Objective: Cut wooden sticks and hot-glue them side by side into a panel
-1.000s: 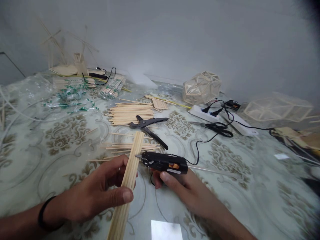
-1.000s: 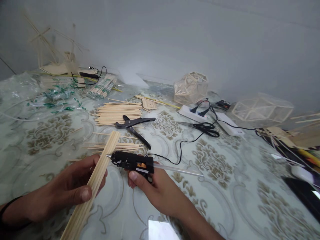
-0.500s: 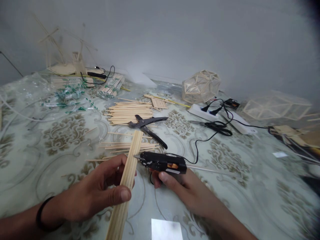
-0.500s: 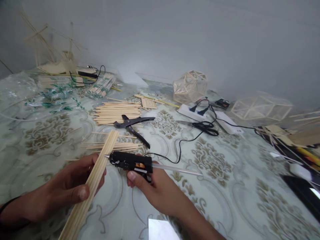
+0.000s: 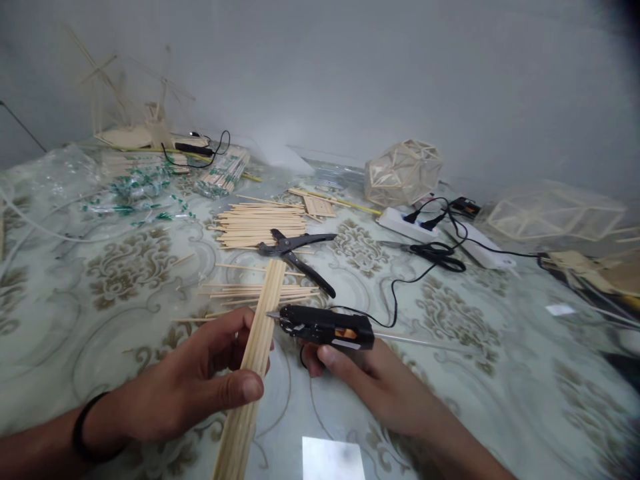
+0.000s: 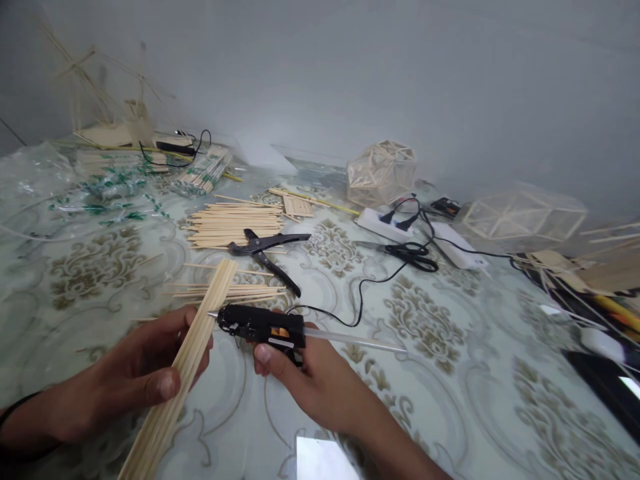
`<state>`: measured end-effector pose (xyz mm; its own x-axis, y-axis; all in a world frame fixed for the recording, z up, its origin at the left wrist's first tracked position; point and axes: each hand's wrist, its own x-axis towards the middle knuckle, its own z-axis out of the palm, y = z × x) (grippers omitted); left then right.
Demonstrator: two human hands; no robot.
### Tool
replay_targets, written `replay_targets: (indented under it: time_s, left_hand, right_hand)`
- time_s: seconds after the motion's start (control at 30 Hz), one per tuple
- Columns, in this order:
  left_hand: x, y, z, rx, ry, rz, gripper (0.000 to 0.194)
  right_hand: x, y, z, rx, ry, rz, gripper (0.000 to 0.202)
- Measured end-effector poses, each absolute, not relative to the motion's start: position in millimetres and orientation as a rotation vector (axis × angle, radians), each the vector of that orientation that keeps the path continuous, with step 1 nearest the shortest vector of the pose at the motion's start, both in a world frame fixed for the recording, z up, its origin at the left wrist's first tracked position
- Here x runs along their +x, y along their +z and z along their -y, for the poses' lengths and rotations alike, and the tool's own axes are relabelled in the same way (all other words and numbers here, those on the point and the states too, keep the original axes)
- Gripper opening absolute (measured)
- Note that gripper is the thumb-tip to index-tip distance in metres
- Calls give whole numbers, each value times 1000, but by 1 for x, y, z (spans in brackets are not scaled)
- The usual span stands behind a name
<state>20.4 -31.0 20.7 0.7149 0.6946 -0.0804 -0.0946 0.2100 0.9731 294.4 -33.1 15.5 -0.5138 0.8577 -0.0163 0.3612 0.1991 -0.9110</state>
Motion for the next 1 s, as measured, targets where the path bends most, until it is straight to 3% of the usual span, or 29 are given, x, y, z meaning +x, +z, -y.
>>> replay_targets:
  time_s: [1.0]
  left_hand:
    - [21,22,33,1235,630,-574,33]
  right_hand:
    - [292,18,36,-1138,1274,1994,54]
